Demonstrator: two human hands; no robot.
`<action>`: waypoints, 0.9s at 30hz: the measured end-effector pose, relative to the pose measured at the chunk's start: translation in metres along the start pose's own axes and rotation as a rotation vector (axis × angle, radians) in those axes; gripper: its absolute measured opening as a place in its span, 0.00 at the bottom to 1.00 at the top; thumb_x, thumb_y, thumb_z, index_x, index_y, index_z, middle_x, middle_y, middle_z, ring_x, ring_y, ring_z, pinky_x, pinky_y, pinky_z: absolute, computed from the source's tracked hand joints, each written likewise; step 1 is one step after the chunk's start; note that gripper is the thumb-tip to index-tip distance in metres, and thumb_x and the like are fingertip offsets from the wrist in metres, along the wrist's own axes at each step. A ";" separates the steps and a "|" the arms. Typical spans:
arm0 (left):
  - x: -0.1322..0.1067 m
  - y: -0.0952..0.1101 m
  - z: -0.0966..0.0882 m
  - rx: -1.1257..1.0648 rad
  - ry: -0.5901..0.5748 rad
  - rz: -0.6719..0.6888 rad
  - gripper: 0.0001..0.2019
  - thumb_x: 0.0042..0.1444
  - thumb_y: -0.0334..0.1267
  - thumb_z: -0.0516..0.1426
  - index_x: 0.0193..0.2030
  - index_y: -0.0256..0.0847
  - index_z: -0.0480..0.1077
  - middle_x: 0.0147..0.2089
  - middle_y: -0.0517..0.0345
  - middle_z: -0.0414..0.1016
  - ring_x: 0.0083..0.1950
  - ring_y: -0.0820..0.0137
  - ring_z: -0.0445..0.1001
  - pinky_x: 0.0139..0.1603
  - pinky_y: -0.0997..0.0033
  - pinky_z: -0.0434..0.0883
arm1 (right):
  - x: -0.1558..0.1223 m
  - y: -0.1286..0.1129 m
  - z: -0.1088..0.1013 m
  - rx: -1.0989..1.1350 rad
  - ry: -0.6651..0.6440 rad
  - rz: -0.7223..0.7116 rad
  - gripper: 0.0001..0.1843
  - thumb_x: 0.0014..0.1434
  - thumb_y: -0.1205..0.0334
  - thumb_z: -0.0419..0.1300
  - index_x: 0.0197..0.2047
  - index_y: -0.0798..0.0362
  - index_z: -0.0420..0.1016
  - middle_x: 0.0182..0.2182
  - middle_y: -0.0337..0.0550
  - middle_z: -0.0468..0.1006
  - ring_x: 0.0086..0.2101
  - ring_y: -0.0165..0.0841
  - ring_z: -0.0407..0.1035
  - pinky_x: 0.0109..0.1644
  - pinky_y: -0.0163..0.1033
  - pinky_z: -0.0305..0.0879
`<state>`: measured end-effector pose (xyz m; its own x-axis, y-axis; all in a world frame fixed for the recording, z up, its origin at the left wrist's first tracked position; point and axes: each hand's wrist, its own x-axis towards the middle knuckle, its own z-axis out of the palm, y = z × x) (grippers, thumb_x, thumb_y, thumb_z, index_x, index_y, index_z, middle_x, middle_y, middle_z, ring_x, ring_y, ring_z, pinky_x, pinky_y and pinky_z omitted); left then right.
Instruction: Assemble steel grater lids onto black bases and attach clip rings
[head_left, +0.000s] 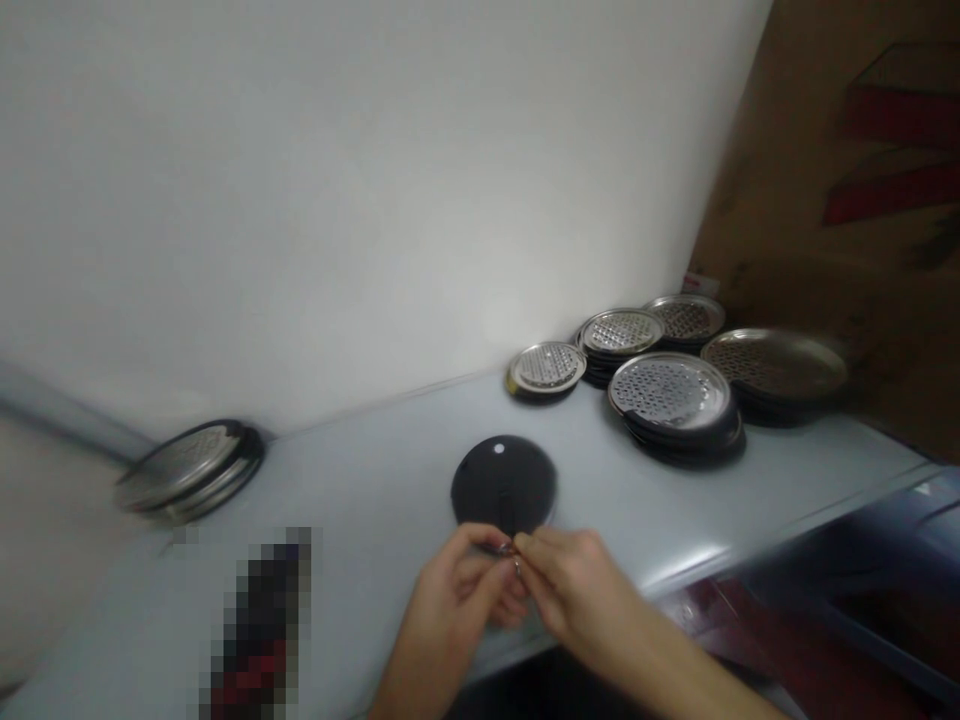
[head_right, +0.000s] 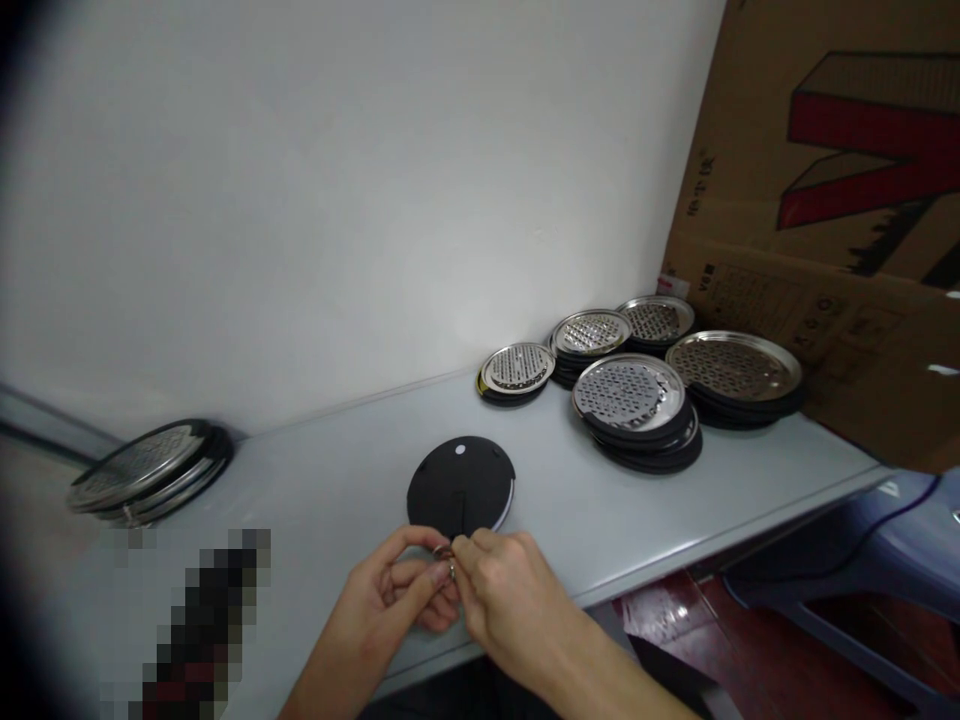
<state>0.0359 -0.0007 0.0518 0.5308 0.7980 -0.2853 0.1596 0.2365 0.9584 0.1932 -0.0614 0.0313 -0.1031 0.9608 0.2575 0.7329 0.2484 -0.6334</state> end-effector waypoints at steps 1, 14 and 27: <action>0.000 -0.001 0.001 -0.030 -0.014 -0.013 0.23 0.50 0.54 0.68 0.42 0.41 0.68 0.26 0.58 0.81 0.27 0.68 0.79 0.28 0.74 0.76 | 0.000 0.000 0.000 -0.009 0.002 -0.005 0.10 0.67 0.74 0.54 0.39 0.55 0.75 0.31 0.42 0.78 0.31 0.32 0.73 0.35 0.34 0.61; -0.007 -0.005 0.008 -0.243 0.000 0.013 0.21 0.56 0.51 0.67 0.44 0.43 0.62 0.27 0.64 0.77 0.24 0.75 0.75 0.26 0.78 0.72 | -0.001 -0.003 -0.004 -0.012 0.043 -0.042 0.12 0.68 0.74 0.51 0.37 0.54 0.72 0.30 0.42 0.76 0.29 0.31 0.72 0.34 0.34 0.61; -0.009 0.000 -0.003 0.027 0.252 0.320 0.13 0.57 0.44 0.66 0.45 0.41 0.73 0.37 0.55 0.81 0.36 0.67 0.81 0.38 0.73 0.79 | -0.002 -0.014 -0.008 0.123 0.046 0.024 0.12 0.71 0.70 0.52 0.42 0.54 0.77 0.34 0.44 0.80 0.34 0.34 0.76 0.39 0.34 0.65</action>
<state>0.0289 -0.0060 0.0545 0.3370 0.9406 0.0405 0.0431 -0.0584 0.9974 0.1891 -0.0682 0.0454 -0.0536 0.9605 0.2731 0.6466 0.2418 -0.7235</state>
